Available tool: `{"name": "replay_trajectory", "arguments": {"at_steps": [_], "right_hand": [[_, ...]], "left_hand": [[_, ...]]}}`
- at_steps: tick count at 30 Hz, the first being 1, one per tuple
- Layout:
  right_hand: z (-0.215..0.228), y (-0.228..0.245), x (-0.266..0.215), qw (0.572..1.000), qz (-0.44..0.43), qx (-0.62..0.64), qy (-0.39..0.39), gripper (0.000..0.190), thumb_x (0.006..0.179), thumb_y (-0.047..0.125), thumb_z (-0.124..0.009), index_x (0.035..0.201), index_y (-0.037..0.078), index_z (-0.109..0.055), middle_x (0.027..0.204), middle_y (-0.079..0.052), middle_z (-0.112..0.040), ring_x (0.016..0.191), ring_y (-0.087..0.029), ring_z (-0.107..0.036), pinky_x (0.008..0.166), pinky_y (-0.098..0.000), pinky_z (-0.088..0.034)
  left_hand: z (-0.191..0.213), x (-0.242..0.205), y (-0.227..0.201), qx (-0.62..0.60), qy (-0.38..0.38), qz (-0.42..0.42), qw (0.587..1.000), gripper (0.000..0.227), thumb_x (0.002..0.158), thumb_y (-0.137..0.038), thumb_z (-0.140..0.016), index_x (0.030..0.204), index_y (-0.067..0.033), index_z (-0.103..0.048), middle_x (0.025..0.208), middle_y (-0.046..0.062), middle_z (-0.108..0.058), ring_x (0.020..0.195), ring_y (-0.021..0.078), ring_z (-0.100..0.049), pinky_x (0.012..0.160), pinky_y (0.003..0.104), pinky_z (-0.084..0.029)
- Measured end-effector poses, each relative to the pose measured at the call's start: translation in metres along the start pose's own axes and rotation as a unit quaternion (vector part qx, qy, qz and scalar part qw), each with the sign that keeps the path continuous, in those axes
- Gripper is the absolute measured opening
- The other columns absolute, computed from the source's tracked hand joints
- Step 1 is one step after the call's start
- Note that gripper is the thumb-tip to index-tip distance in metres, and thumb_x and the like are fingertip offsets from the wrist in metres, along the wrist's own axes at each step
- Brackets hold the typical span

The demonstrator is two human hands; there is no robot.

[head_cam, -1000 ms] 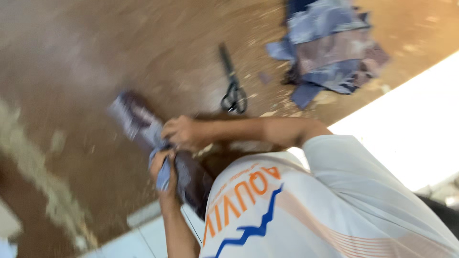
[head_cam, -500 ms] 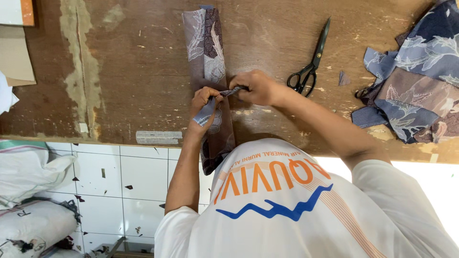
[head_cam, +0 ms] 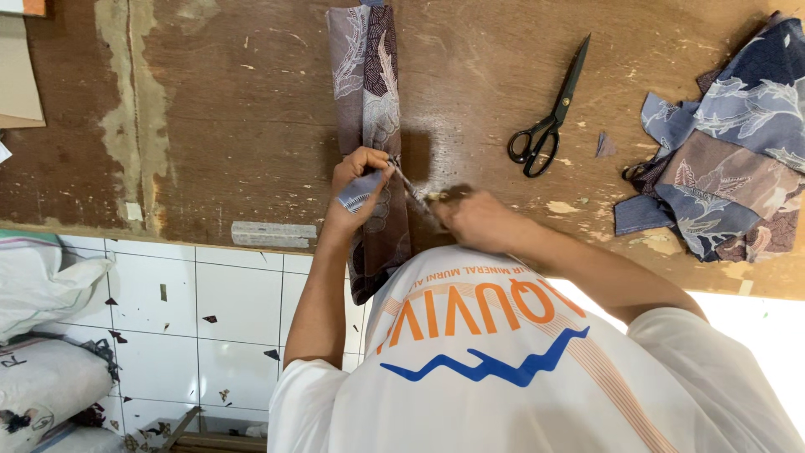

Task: The person folds patterned fabric pieces on a wooden table, aligns edges, and stacks them. They then roll a larger piece of fabric, tie it with a strip, and write on a small paper label with a pen.

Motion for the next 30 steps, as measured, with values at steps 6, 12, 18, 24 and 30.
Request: {"name": "replay_trajectory", "arguments": {"at_steps": [6, 12, 18, 24, 30], "right_hand": [[-0.014, -0.009, 0.024, 0.998, 0.012, 0.053, 0.004, 0.032, 0.099, 0.023, -0.052, 0.124, 0.008, -0.065, 0.092, -0.014, -0.074, 0.082, -0.027, -0.071, 0.077, -0.0463, -0.055], [0.024, -0.037, 0.063, 0.879, 0.153, 0.237, -0.384, 0.032, 0.101, 0.013, -0.063, 0.131, 0.001, -0.065, 0.12, -0.021, -0.067, 0.112, -0.038, -0.062, 0.097, -0.0431, -0.05], [0.023, -0.047, 0.118, 0.869, 0.15, 0.387, -0.269, 0.019, 0.102, 0.008, -0.064, 0.119, 0.002, -0.071, 0.098, -0.011, -0.066, 0.095, -0.028, -0.063, 0.089, -0.0413, -0.051], [0.015, -0.042, 0.116, 0.82, 0.067, 0.508, -0.256, 0.002, 0.097, 0.005, -0.068, 0.099, 0.004, -0.068, 0.095, -0.005, -0.063, 0.093, -0.018, -0.061, 0.086, -0.0359, -0.05], [0.04, -0.044, 0.111, 0.933, 0.068, -0.1, -0.34, 0.017, 0.079, 0.001, -0.071, 0.092, 0.012, -0.071, 0.097, -0.008, -0.059, 0.095, -0.025, -0.05, 0.086, -0.0412, -0.039]], "left_hand": [[0.004, -0.002, -0.018, 0.117, -0.005, -0.123, 0.986, 0.013, 0.084, 0.003, -0.071, 0.089, -0.003, -0.061, 0.098, 0.01, -0.068, 0.089, 0.0249, -0.066, 0.081, 0.035, -0.055], [0.003, -0.003, -0.037, 0.364, 0.015, -0.287, 0.886, 0.016, 0.076, -0.002, -0.072, 0.087, -0.005, -0.061, 0.102, 0.01, -0.065, 0.088, 0.0296, -0.064, 0.073, 0.041, -0.056], [0.004, 0.007, -0.046, 0.428, -0.057, -0.372, 0.822, 0.017, 0.082, 0.001, -0.073, 0.096, -0.0032, -0.064, 0.102, 0.012, -0.06, 0.09, 0.0273, -0.06, 0.086, 0.045, -0.058], [0.006, 0.005, -0.051, 0.397, -0.092, -0.363, 0.838, 0.016, 0.081, 0.0, -0.074, 0.094, 0.0005, -0.065, 0.098, 0.012, -0.062, 0.09, 0.0283, -0.061, 0.08, 0.042, -0.054], [0.006, -0.015, -0.047, 0.39, -0.078, -0.277, 0.875, 0.018, 0.088, 0.002, -0.077, 0.08, -0.0037, -0.062, 0.082, 0.007, -0.058, 0.079, 0.0257, -0.058, 0.071, 0.042, -0.049]]}}
Point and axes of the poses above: each hand's wrist, its own x-axis towards the middle knuckle, its own z-axis out of the back of the hand, y = z × x, the point moved 1 cm from there along x, towards the middle knuckle
